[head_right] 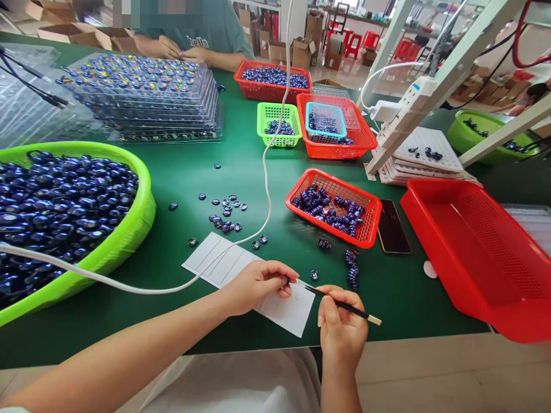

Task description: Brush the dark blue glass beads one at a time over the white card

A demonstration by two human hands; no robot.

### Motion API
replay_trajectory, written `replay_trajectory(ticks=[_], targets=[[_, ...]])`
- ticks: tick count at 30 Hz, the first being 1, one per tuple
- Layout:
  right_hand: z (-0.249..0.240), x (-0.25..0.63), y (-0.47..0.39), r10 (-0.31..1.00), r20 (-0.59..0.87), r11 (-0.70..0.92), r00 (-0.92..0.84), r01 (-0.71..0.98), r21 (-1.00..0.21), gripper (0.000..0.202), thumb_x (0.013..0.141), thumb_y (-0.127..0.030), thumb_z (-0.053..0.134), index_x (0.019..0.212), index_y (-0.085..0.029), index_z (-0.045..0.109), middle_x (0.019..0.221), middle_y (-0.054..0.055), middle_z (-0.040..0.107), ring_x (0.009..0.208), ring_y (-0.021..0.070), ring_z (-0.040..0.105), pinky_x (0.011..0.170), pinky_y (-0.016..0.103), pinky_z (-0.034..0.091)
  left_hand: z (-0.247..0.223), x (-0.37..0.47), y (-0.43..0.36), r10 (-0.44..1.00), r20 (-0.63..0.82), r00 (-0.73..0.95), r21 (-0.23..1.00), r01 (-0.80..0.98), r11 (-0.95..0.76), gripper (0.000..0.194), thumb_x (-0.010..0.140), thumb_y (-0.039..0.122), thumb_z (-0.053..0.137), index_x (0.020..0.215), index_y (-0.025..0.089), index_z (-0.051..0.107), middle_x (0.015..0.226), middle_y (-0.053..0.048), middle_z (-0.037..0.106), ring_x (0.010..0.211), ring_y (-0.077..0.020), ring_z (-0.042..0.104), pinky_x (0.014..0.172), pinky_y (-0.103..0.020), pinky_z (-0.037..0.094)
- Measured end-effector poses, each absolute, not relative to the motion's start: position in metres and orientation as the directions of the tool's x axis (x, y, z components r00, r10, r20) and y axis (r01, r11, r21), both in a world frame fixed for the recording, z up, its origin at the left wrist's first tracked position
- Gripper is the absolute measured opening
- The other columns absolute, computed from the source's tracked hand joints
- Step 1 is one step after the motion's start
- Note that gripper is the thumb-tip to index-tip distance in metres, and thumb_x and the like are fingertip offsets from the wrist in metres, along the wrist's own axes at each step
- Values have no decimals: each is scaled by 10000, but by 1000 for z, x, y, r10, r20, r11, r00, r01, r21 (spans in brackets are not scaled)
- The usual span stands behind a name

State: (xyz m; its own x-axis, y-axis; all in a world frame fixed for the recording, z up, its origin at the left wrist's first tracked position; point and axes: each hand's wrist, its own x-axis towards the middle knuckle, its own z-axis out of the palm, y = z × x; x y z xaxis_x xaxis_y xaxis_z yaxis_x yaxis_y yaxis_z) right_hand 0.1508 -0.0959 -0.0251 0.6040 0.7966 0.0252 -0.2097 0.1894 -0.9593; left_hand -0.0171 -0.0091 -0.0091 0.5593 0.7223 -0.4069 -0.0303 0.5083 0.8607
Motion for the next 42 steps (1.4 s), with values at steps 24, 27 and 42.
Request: replay_trajectory(ticks=[24, 27, 42], targets=[[-33, 156, -103, 821, 191, 235, 538, -14, -972, 126, 831, -123, 739, 895, -198, 660, 925, 61, 761, 513, 87, 586, 427, 211, 435, -18, -20, -12, 750, -369, 549, 920, 100, 380, 355, 747, 307, 751, 1067, 155, 754, 1000, -73, 786, 897, -232, 728, 823, -327, 541], [-34, 158, -106, 841, 245, 233, 483, 85, -969, 130, 842, -105, 726, 907, -202, 670, 952, 71, 761, 608, 128, 651, 433, 213, 447, -18, -20, -12, 740, -347, 576, 931, 116, 347, 335, 748, 274, 744, 1061, 154, 741, 897, -49, 777, 813, -202, 717, 780, -309, 540], [-44, 159, -117, 866, 382, 298, 321, 282, -912, 276, 846, -12, 677, 1020, -226, 683, 1022, 83, 752, 923, 211, 732, 576, 260, 601, -10, -20, -11, 689, -413, 595, 883, 78, 462, 234, 733, 238, 780, 896, 165, 628, 795, -15, 719, 777, -171, 698, 754, -298, 545]])
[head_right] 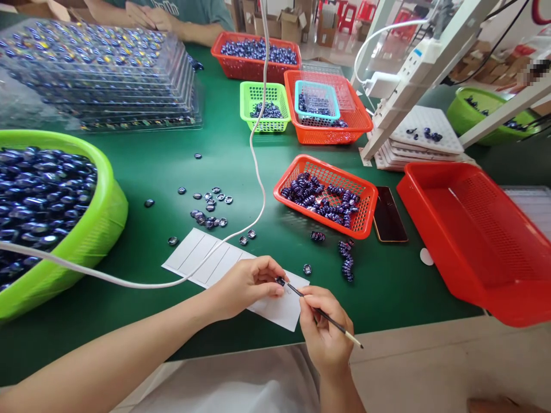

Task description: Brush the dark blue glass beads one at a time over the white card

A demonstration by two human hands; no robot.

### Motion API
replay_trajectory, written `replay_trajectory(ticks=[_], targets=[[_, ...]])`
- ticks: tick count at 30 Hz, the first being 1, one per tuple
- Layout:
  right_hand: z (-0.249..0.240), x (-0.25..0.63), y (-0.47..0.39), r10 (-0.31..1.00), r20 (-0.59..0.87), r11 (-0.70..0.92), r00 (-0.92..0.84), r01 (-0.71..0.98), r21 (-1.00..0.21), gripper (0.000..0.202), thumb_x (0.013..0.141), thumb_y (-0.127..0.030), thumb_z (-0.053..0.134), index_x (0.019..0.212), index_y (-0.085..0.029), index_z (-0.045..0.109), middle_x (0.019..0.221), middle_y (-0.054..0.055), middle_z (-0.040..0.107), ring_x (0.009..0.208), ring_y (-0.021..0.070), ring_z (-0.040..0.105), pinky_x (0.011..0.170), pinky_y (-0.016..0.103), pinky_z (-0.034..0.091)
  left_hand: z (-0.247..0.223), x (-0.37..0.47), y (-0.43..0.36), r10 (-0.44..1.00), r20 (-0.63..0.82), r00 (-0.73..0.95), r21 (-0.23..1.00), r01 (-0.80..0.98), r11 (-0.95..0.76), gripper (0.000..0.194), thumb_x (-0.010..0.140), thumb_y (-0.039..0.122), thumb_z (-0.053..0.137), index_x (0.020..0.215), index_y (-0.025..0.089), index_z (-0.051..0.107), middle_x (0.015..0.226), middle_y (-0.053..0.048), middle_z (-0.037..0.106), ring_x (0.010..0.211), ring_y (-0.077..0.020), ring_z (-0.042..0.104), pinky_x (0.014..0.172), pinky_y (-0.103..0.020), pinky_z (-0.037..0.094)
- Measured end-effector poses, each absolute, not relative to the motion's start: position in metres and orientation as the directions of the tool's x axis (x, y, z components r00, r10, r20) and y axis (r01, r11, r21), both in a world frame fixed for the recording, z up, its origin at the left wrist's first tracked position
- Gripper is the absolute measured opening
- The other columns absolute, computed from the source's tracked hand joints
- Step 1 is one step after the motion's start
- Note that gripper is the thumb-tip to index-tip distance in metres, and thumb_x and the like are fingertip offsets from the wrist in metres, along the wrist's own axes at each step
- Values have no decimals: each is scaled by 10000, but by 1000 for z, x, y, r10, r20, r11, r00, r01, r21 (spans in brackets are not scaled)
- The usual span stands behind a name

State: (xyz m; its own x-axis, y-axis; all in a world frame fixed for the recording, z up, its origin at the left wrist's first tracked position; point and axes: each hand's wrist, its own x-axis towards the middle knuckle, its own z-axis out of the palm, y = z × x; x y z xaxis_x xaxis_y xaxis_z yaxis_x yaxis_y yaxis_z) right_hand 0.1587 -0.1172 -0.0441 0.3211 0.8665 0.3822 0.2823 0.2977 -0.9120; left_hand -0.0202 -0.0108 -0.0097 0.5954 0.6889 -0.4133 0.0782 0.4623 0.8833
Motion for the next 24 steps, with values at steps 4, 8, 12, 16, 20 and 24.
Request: replay_trajectory(ticks=[4, 8, 12, 16, 20, 24], targets=[[-44, 158, -119, 854, 407, 320, 325, 289, -902, 301, 841, -1, 673, 1041, -226, 678, 1027, 83, 754, 923, 211, 738, 601, 268, 610, -10, -20, -10, 687, -424, 591, 880, 87, 467, 242, 727, 248, 777, 901, 163, 630, 844, -34, 733, 787, -175, 695, 751, -301, 543], [-44, 158, -119, 866, 396, 302, 306, 311, -901, 282, 846, -8, 672, 1019, -230, 678, 1014, 70, 758, 939, 205, 744, 699, 292, 630, -9, -20, -11, 693, -418, 587, 880, 74, 469, 241, 715, 244, 779, 886, 160, 631, 882, -45, 739, 787, -169, 690, 744, -295, 539], [-44, 159, -118, 875, 386, 291, 292, 318, -902, 280, 849, -9, 670, 1019, -231, 674, 1020, 68, 756, 961, 197, 741, 748, 295, 633, -9, -20, -12, 690, -428, 583, 873, 71, 482, 247, 708, 241, 783, 887, 158, 636, 842, -34, 730, 773, -166, 686, 742, -290, 535], [-43, 158, -117, 873, 382, 281, 303, 328, -902, 249, 854, -33, 677, 1002, -232, 676, 1006, 67, 761, 941, 200, 748, 737, 297, 639, -8, -19, -11, 690, -433, 580, 871, 75, 485, 252, 711, 249, 786, 894, 161, 637, 827, -30, 727, 770, -169, 685, 737, -292, 531], [-43, 158, -117, 874, 382, 268, 301, 357, -895, 221, 857, -53, 682, 988, -231, 677, 992, 69, 766, 930, 209, 754, 727, 307, 643, -9, -19, -11, 693, -428, 581, 878, 86, 471, 249, 712, 256, 787, 888, 162, 638, 838, -34, 726, 777, -172, 683, 745, -298, 527], [-43, 158, -116, 870, 391, 271, 299, 373, -887, 220, 862, -53, 676, 992, -231, 669, 984, 71, 764, 921, 210, 754, 726, 322, 645, -9, -19, -12, 693, -431, 579, 877, 86, 473, 256, 707, 254, 790, 890, 162, 636, 849, -37, 727, 773, -170, 680, 743, -298, 526]])
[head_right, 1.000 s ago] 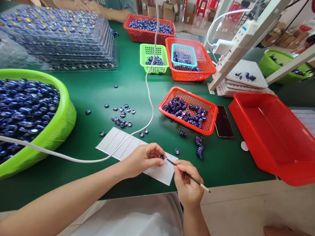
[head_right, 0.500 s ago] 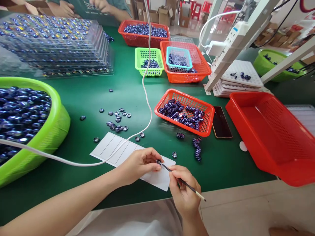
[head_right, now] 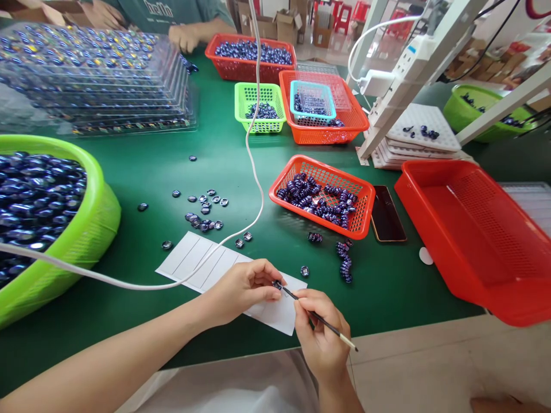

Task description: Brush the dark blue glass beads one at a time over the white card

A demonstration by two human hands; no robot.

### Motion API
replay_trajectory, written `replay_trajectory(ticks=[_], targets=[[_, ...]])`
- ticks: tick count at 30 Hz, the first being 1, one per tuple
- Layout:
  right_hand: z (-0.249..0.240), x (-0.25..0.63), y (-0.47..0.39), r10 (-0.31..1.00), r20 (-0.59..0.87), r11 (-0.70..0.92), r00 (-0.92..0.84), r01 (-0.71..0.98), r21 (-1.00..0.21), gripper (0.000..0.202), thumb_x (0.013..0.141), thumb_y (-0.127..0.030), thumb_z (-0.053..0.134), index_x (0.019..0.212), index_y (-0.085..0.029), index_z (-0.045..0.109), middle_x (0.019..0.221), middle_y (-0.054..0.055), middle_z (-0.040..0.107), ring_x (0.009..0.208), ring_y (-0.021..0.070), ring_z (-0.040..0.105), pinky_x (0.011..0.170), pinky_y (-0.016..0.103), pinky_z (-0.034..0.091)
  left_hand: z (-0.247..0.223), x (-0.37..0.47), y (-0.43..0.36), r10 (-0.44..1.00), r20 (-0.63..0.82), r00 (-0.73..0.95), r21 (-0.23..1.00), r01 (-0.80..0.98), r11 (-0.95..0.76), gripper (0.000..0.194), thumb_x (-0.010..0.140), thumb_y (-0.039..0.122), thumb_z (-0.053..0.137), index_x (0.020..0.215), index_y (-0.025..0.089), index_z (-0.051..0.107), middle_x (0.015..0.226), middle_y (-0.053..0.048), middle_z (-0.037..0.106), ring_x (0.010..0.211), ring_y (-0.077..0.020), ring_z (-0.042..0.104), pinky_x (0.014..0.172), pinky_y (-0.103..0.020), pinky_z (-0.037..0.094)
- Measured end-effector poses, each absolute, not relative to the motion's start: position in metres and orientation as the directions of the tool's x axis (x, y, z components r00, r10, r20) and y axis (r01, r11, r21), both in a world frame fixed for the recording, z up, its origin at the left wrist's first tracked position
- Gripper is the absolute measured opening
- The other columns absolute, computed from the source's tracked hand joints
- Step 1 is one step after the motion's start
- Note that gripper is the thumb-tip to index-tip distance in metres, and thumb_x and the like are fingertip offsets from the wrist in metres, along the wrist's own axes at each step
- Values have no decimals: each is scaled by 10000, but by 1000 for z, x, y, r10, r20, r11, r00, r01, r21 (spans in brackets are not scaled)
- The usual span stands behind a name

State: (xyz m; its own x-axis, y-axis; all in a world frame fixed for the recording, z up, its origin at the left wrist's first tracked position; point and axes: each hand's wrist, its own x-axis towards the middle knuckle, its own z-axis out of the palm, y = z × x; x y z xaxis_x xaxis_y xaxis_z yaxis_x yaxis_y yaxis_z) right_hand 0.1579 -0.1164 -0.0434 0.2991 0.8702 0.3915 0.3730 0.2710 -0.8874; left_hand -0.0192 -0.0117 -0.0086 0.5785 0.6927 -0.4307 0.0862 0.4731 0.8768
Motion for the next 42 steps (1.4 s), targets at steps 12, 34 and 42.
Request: replay_trajectory(ticks=[12, 34, 42], targets=[[-45, 158, -117, 876, 378, 252, 301, 383, -889, 179, 869, -86, 679, 985, -222, 667, 982, 79, 767, 919, 218, 759, 723, 328, 652, -6, -20, -11, 685, -438, 582, 871, 88, 482, 247, 711, 242, 794, 885, 158, 639, 812, -20, 723, 766, -159, 679, 728, -277, 527], [-39, 161, -120, 861, 481, 355, 168, 479, -803, 349, 819, 7, 674, 1052, -253, 670, 1033, 57, 764, 892, 212, 756, 678, 314, 611, -7, -20, -12, 695, -418, 585, 871, 41, 489, 284, 701, 293, 818, 864, 162, 626, 864, -34, 733, 769, -161, 684, 739, -298, 543], [-45, 157, -116, 889, 408, 276, 210, 464, -842, 270, 853, -38, 664, 1024, -246, 684, 1005, 53, 764, 895, 198, 749, 720, 309, 630, -10, -20, -12, 697, -423, 579, 876, 66, 477, 298, 698, 330, 813, 862, 173, 622, 809, -24, 716, 757, -171, 680, 742, -310, 544]])
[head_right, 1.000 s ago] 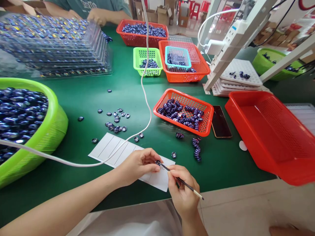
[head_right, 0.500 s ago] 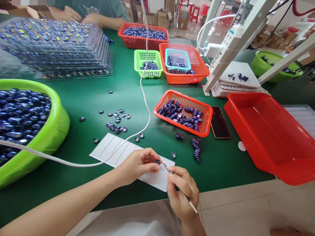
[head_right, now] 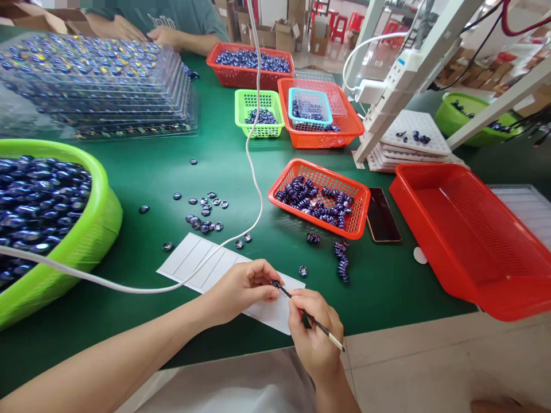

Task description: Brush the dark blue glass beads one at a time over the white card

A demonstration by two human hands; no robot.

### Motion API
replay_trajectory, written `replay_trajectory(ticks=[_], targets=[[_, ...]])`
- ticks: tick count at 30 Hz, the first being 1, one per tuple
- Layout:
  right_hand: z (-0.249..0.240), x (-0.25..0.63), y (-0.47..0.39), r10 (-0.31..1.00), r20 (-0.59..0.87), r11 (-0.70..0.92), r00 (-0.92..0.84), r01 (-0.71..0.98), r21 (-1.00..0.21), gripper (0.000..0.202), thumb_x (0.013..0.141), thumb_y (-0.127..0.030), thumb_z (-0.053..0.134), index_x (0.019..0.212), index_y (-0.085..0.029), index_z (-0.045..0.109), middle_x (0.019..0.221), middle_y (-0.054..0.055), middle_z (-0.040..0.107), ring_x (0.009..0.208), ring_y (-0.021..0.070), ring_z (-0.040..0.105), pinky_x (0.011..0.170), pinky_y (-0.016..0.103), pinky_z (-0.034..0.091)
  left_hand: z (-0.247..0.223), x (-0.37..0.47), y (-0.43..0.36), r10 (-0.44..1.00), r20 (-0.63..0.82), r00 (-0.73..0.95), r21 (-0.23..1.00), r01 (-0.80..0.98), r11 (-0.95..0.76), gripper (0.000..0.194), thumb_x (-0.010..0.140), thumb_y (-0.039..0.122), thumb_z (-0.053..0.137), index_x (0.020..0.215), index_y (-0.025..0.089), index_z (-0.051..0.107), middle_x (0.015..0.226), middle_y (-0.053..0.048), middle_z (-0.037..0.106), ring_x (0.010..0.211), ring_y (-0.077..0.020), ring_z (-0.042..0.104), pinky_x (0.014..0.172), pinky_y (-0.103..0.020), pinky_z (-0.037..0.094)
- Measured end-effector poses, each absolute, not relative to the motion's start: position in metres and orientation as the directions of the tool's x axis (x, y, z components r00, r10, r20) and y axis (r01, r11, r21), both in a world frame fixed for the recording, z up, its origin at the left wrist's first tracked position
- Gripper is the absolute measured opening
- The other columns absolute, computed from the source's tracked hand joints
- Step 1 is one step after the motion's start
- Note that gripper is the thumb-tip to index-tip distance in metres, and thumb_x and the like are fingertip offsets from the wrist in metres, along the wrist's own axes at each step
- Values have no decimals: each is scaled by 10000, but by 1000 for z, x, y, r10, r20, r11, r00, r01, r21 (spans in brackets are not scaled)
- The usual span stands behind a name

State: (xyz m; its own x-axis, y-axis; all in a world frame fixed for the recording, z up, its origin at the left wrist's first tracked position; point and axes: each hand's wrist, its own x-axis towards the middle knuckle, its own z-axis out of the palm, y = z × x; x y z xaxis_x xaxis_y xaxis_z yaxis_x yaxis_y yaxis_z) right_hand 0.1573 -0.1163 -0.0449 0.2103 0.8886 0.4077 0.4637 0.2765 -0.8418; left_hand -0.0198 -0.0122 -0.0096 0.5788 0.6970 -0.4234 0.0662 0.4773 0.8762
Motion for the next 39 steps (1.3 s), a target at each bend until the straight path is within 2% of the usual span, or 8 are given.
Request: replay_trajectory(ticks=[7, 11, 15, 19, 23, 26, 33, 39], targets=[[-43, 156, -115, 876, 351, 255, 332, 300, -919, 200, 864, -69, 666, 976, -234, 685, 973, 66, 747, 839, 198, 732, 609, 288, 607, -6, -18, -13, 729, -399, 557, 905, 113, 410, 249, 719, 309, 777, 862, 177, 622, 823, -40, 738, 766, -190, 699, 716, -299, 547], [-37, 155, -113, 812, 257, 232, 524, 114, -966, 100, 871, -125, 692, 923, -209, 678, 973, 64, 744, 525, 105, 622, 441, 248, 508, 1, -39, 5, 893, -213, 396, 925, 375, 54, 178, 841, 348, 680, 941, 201, 678, 915, -61, 753, 843, -223, 708, 804, -350, 566], [-29, 155, -110, 719, 211, 271, 662, 12, -962, 88, 862, -149, 719, 909, -200, 665, 957, 46, 742, 475, 78, 593, 453, 251, 502, -2, -68, 24, 954, 99, 282, 669, 691, -273, 219, 912, 293, 568, 1058, 201, 703, 1212, -126, 701, 1194, -334, 617, 1069, -524, 466], [-25, 155, -107, 632, 177, 283, 755, -13, -959, 85, 866, -173, 727, 894, -190, 649, 935, 43, 739, 477, 70, 584, 468, 242, 488, -8, -61, 16, 880, 255, 402, 464, 747, -476, 278, 915, 180, 522, 1122, 131, 701, 1394, -202, 567, 1345, -409, 473, 1098, -624, 410], [-27, 156, -105, 584, 172, 310, 793, -22, -950, 106, 856, -197, 735, 896, -186, 637, 930, 36, 733, 491, 68, 584, 481, 234, 472, -3, -16, -5, 728, 236, 644, 497, 564, -659, 258, 953, 157, 541, 1171, 135, 678, 1173, -164, 663, 1055, -287, 625, 925, -458, 551], [-29, 156, -105, 567, 167, 316, 806, -26, -948, 124, 844, -209, 747, 899, -184, 640, 928, 34, 736, 489, 66, 580, 499, 238, 476, -3, 17, -6, 657, 135, 742, 494, 524, -693, 198, 916, 245, 672, 1080, 140, 706, 1038, -124, 671, 937, -267, 626, 819, -406, 559], [-29, 155, -105, 621, 141, 299, 771, -67, -952, 127, 836, -218, 763, 896, -193, 654, 922, 34, 742, 480, 69, 580, 483, 237, 482, -11, 35, 12, 594, 32, 804, 379, 539, -752, 198, 984, 248, 565, 871, 165, 705, 870, -70, 654, 832, -230, 632, 694, -326, 500], [-29, 167, -106, 775, 44, 87, 631, -38, -995, 148, 833, -300, 769, 895, -194, 686, 932, 53, 741, 502, 77, 581, 483, 230, 497, 1, -1, 0, 658, 106, 746, 465, 548, -696, 166, 982, 197, 494, 941, 151, 648, 876, -80, 641, 836, -220, 607, 698, -313, 480]])
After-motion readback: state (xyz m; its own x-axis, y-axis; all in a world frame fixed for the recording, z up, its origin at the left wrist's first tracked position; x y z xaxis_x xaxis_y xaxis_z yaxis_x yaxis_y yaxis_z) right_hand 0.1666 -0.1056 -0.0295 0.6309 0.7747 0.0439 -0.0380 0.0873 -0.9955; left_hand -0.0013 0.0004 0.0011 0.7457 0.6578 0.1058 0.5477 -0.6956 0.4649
